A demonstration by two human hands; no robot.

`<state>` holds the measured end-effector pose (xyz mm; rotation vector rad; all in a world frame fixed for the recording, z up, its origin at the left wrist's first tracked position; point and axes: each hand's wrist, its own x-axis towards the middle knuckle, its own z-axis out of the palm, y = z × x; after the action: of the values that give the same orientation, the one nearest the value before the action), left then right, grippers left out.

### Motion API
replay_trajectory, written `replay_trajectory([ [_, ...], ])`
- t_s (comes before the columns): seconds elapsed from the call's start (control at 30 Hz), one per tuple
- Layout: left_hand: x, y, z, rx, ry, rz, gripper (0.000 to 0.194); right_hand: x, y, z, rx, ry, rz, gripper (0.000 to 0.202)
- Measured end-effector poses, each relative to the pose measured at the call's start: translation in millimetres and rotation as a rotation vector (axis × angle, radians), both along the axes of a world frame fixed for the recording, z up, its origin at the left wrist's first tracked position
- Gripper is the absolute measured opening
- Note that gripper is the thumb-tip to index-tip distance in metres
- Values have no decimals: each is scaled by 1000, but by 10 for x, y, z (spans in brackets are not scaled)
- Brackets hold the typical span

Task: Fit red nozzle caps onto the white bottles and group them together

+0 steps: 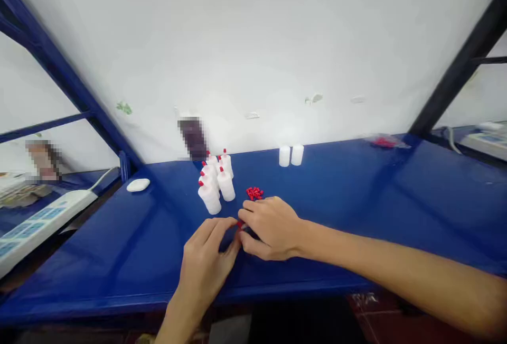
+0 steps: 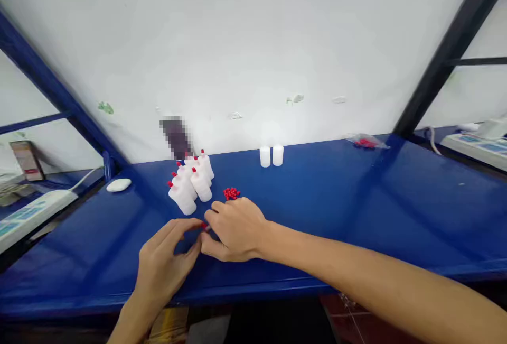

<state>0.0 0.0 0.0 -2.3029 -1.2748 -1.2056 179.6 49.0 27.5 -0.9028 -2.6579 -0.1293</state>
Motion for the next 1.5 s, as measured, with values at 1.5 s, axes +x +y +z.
replay_trajectory([
  [1.5, 50, -5, 35, -128, 29, -42, 13, 75, 9, 40, -121, 111, 14, 23],
])
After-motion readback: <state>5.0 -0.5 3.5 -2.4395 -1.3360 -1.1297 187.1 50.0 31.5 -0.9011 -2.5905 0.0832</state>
